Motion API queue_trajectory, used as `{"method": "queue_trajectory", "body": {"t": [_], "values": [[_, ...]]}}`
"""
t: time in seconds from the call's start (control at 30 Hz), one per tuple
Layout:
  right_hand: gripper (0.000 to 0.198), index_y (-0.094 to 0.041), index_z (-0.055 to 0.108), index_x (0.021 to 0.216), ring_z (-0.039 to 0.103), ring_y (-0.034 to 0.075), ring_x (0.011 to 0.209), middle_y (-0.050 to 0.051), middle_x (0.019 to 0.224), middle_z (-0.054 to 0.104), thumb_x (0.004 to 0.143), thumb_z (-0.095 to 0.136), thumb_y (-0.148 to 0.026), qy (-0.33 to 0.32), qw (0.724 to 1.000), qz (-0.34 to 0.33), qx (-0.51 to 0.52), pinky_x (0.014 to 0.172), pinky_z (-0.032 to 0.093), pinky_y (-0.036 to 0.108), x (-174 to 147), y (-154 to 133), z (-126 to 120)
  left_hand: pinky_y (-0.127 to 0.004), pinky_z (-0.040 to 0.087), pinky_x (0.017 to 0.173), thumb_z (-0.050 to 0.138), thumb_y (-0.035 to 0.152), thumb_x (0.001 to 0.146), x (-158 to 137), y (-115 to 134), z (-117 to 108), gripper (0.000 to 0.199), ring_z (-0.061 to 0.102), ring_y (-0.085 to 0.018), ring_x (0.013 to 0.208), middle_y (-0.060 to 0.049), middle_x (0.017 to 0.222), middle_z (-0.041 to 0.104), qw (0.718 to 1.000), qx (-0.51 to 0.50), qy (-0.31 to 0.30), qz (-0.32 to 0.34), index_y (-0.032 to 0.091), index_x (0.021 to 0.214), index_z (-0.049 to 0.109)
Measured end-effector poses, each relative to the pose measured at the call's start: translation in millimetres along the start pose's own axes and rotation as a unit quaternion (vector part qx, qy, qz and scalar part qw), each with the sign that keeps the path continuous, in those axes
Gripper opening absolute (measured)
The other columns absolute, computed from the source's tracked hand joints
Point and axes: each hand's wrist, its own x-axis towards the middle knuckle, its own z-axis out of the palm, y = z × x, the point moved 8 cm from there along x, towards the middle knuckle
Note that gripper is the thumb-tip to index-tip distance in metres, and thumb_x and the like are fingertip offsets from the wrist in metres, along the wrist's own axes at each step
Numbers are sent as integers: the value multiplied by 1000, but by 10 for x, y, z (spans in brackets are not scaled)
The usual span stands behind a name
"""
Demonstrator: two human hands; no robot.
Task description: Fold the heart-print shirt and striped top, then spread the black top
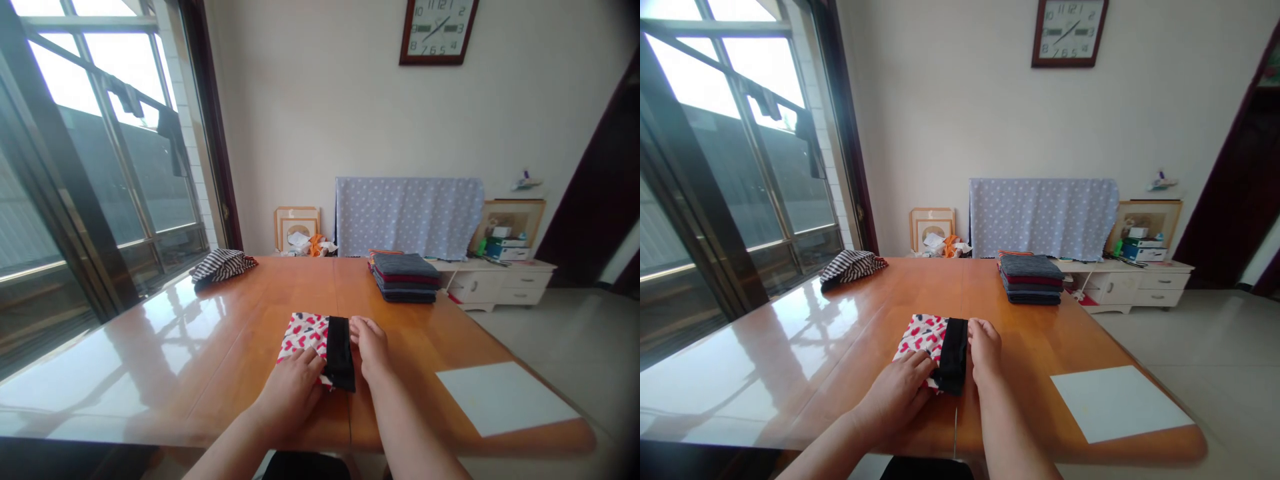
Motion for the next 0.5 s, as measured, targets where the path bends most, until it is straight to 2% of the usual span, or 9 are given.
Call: {"method": "queue_trajectory", "body": {"t": [0.13,0.27,0.37,0.43,0.5], "values": [[42,-21,72,98,69,24,110,9,113,75,75,69,-55,21,998,45,24,81,55,29,76,89,-75,-29,46,75,48,24,91,154,-153,-359,15,62,-21,88,-6,98,68,993,-105,25,-52,21,95,62],[54,-22,70,109,68,24,116,10,123,73,82,56,-67,15,998,54,9,84,56,32,92,96,-56,-28,48,71,53,36,91,287,-232,-819,19,63,-19,79,-2,84,69,959,-263,54,-86,20,92,63],[68,-20,71,112,71,27,109,13,112,76,85,44,-77,-50,997,53,18,83,57,38,23,22,89,-32,54,75,62,45,86,328,-261,-975,29,68,-23,85,-4,92,74,894,-432,52,-106,19,99,65],[80,-18,74,108,73,29,101,14,100,78,87,31,-82,-137,989,63,7,82,57,42,-69,-37,239,-36,57,76,66,45,83,333,-332,-939,33,71,-26,86,-6,95,75,829,-539,51,-139,19,103,65],[84,-18,76,101,74,30,96,14,90,78,87,25,-84,-185,981,57,-12,82,56,44,-152,-119,303,-40,59,78,69,41,81,327,-446,-814,32,73,-28,87,-8,93,76,764,-617,55,-182,19,104,66]]}}
